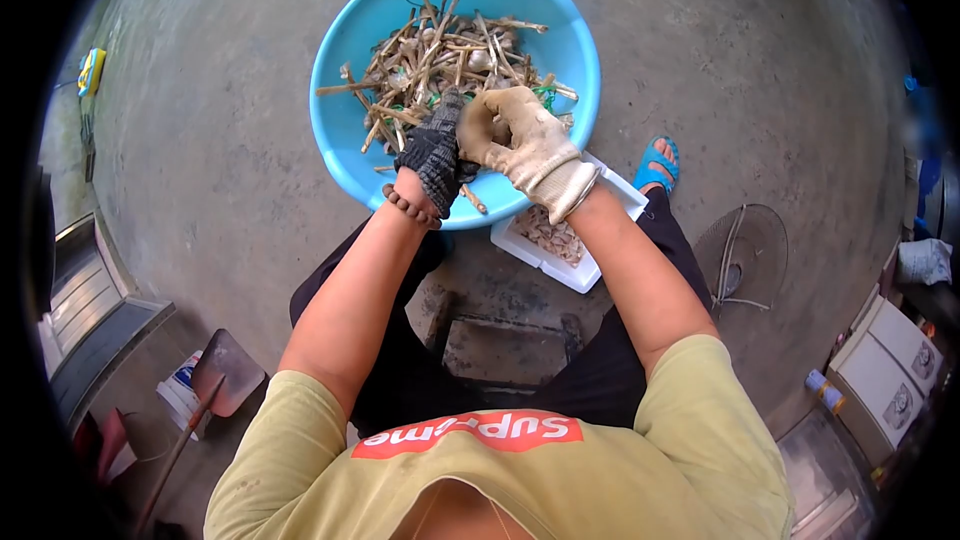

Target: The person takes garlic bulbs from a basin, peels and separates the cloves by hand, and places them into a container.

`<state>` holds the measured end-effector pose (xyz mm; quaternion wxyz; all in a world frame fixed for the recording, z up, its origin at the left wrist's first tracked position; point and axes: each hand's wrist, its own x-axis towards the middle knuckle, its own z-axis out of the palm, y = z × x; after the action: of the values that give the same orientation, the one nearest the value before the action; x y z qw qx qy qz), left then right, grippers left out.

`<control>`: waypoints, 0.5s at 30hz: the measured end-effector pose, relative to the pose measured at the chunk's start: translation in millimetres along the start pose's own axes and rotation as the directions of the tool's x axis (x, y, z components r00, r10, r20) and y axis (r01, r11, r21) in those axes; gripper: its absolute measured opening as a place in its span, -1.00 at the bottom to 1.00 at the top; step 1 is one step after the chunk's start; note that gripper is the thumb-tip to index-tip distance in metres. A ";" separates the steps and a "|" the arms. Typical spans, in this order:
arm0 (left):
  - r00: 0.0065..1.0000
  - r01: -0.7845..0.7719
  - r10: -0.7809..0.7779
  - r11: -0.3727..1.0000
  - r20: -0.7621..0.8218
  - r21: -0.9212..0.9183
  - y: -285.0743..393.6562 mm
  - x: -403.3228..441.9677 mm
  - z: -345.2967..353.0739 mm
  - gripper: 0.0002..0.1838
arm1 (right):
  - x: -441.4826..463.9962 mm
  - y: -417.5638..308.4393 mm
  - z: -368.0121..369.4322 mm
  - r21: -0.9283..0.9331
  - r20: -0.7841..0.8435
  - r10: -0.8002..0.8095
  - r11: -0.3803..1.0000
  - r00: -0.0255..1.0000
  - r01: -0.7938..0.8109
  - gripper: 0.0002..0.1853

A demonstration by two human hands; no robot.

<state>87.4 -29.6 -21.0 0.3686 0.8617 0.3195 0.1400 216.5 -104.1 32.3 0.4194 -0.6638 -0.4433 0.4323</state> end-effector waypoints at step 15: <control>0.957 0.279 -0.271 0.957 0.100 -0.076 43.0 2.0 -30.0 -0.59 | -9.3 -10.6 17.2 -0.189 -0.163 -0.314 0.941 0.935 0.282 -0.69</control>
<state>93.8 -34.5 30.8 0.4363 0.7968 0.4132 0.0630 195.7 -107.3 39.5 0.4654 -0.6590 -0.5305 0.2602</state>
